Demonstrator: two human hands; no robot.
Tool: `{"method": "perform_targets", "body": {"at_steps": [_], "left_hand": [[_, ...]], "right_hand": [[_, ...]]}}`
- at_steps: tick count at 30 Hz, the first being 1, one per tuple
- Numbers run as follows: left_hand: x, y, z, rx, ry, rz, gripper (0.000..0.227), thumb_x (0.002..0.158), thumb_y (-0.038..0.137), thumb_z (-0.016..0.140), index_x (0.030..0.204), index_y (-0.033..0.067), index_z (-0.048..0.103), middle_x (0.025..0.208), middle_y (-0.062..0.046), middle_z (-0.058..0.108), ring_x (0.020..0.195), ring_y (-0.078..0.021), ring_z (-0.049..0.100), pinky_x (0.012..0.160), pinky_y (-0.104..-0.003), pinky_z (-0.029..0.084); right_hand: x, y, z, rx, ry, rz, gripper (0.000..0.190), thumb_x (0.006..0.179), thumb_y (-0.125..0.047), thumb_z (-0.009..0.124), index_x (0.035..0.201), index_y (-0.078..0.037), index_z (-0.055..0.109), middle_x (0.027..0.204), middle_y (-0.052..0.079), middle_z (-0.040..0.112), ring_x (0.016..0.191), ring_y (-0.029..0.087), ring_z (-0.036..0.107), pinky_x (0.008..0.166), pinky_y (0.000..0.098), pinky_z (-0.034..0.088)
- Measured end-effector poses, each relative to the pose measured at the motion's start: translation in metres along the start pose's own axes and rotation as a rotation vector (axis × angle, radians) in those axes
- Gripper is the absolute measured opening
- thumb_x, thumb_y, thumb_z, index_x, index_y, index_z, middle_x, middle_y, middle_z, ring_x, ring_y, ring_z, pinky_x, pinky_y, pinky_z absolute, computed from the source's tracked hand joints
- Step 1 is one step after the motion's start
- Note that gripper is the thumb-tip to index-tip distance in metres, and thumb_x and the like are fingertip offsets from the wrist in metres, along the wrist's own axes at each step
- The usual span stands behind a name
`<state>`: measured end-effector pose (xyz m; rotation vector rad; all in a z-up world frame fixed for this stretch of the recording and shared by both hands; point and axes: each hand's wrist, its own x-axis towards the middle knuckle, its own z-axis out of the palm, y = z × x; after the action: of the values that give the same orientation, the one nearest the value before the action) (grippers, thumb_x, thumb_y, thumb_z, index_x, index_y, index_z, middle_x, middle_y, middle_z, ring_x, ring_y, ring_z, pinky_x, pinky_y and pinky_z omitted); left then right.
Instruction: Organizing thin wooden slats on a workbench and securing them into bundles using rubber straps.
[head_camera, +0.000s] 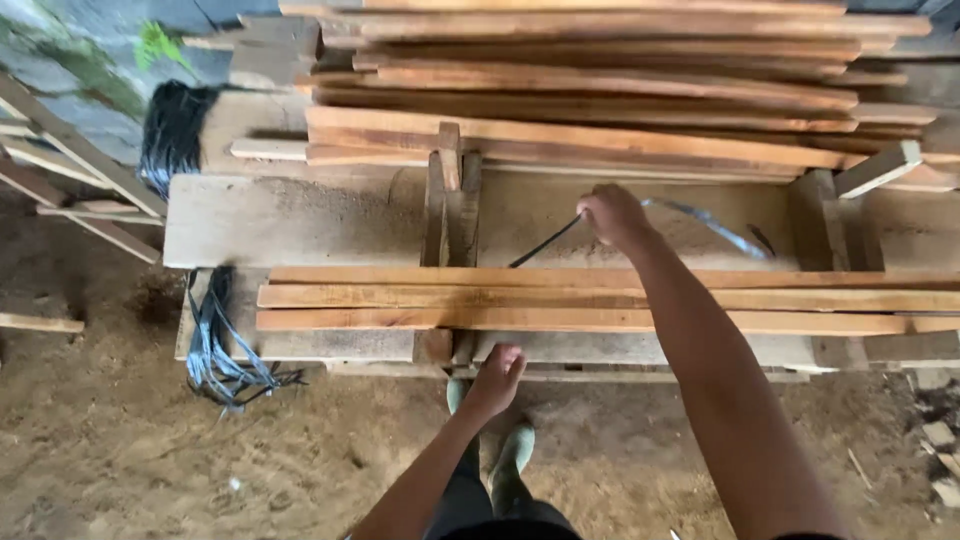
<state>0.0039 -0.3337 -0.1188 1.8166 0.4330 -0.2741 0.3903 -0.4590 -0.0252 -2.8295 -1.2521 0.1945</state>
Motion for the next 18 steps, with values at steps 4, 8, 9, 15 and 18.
{"method": "perform_targets", "body": {"at_steps": [4, 8, 9, 15, 18], "left_hand": [[0.005, 0.019, -0.004, 0.003, -0.018, 0.007, 0.076, 0.107, 0.068, 0.028, 0.138, 0.0026, 0.049, 0.128, -0.026, 0.060, 0.114, -0.0380, 0.068, 0.088, -0.051, 0.059], [0.003, 0.031, 0.003, 0.232, 0.064, 0.044, 0.057, 0.110, 0.036, 0.039, 0.149, -0.0058, 0.031, 0.144, -0.037, 0.040, 0.133, -0.0523, 0.046, 0.108, -0.061, 0.044], [0.005, 0.032, 0.005, 0.302, 0.101, 0.021, 0.067, 0.110, 0.030, 0.043, 0.161, -0.0041, 0.015, 0.158, -0.038, 0.025, 0.146, -0.0537, 0.032, 0.116, -0.061, 0.037], [0.012, 0.049, 0.007, 0.250, 0.104, -0.077, 0.070, 0.110, 0.047, 0.042, 0.161, 0.0053, 0.018, 0.156, -0.031, 0.030, 0.145, -0.0528, 0.032, 0.116, -0.065, 0.028], [0.033, -0.005, 0.019, 0.941, 0.383, 0.546, 0.021, 0.102, 0.018, 0.049, 0.117, 0.0088, 0.062, 0.097, -0.014, 0.059, 0.088, -0.0301, 0.069, 0.069, -0.039, 0.061]], "right_hand": [[-0.001, -0.010, -0.003, 0.043, -0.024, 0.150, 0.012, 0.093, -0.011, 0.067, 0.097, -0.002, 0.074, 0.093, 0.025, 0.069, 0.097, 0.041, 0.071, 0.088, 0.0555, 0.057], [-0.014, -0.038, -0.031, 0.147, -0.309, -0.067, 0.020, 0.092, -0.011, 0.068, 0.107, -0.009, 0.080, 0.108, 0.021, 0.074, 0.113, 0.043, 0.069, 0.104, 0.0502, 0.052], [-0.013, -0.047, -0.043, 0.161, -0.409, -0.095, 0.025, 0.091, -0.010, 0.069, 0.114, -0.006, 0.079, 0.116, 0.021, 0.074, 0.119, 0.043, 0.067, 0.110, 0.0494, 0.049], [-0.004, -0.086, -0.010, 0.225, -0.673, -0.141, 0.027, 0.085, -0.033, 0.079, 0.101, -0.011, 0.082, 0.106, 0.021, 0.078, 0.105, 0.045, 0.072, 0.095, 0.0504, 0.058], [0.001, -0.085, -0.003, 0.239, -0.670, -0.118, 0.037, 0.088, -0.036, 0.079, 0.107, -0.004, 0.077, 0.113, 0.024, 0.076, 0.110, 0.045, 0.071, 0.096, 0.0514, 0.057]]}}
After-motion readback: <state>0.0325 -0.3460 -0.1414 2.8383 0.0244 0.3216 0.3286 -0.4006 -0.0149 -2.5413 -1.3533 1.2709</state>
